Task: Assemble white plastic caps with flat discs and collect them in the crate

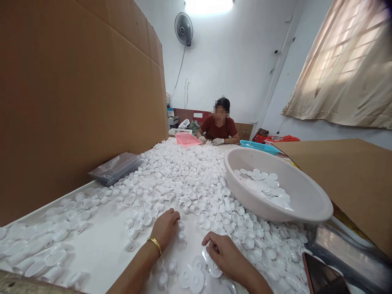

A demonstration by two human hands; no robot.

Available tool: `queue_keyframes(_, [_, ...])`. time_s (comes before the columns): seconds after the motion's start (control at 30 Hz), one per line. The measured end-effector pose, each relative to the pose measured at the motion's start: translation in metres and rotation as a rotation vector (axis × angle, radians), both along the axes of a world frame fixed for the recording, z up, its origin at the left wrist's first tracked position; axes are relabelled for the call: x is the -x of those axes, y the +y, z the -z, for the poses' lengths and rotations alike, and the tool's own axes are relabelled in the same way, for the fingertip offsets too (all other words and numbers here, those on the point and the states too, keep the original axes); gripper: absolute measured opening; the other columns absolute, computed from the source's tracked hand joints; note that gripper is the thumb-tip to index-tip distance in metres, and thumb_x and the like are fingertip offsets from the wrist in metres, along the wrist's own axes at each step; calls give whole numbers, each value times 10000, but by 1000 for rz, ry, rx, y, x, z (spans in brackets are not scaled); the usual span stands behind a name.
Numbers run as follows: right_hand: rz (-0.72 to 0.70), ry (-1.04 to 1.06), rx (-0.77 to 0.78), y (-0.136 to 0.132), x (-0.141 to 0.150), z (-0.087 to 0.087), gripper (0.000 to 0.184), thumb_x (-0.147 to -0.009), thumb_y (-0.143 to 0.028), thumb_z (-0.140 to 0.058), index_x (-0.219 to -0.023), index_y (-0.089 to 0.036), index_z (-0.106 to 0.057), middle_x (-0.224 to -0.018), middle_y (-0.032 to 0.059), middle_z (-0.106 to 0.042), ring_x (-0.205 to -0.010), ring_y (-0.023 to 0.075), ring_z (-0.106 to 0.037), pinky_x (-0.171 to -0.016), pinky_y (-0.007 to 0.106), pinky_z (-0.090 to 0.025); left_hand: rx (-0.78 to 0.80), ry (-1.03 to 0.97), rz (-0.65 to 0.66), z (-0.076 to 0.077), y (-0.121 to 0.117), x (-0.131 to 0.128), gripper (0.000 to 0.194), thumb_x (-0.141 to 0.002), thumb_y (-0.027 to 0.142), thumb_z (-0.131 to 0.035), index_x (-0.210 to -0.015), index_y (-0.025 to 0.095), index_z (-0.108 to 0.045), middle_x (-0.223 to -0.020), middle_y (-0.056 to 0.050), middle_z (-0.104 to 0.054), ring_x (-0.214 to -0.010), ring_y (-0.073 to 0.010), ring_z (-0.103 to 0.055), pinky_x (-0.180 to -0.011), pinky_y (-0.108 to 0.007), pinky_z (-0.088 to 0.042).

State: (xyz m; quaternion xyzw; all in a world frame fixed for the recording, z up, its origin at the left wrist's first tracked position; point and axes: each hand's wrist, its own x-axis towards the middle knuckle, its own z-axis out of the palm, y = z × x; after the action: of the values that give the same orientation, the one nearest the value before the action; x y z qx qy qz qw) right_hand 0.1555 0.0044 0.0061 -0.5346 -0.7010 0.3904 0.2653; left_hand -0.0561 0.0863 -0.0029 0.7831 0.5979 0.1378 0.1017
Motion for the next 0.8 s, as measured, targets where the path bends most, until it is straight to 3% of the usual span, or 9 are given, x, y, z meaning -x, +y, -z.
queue_keyframes(0.47, [-7,-20,-19,2,-1,5,194,-807,-211,-428,-898,-173,-595,-630,-31,-523,-577,103,-465,-525,209,-311,7,-34,-4,-3,0,1,266,-774,74,-388,-799,190,-627,-851,-40,-606,-790,-149,-563,-696,-246,-368])
queue_keyframes(0.7, [-3,-9,-21,2,0,3,192,-802,-204,-435,-895,-169,-599,-626,-30,-519,-582,101,-463,-538,207,-316,-211,-274,-102,-1,11,28,253,-799,113,-372,-816,190,-612,-828,-29,-621,-791,-149,-568,-743,-257,-413])
queue_keyframes(0.8, [-2,-13,-15,1,0,3,194,-795,-200,-443,-901,-173,-603,-632,-29,-513,-585,101,-462,-542,205,-323,-208,-284,-112,0,12,31,256,-796,127,-363,-806,197,-609,-829,-24,-627,-790,-156,-570,-742,-271,-424])
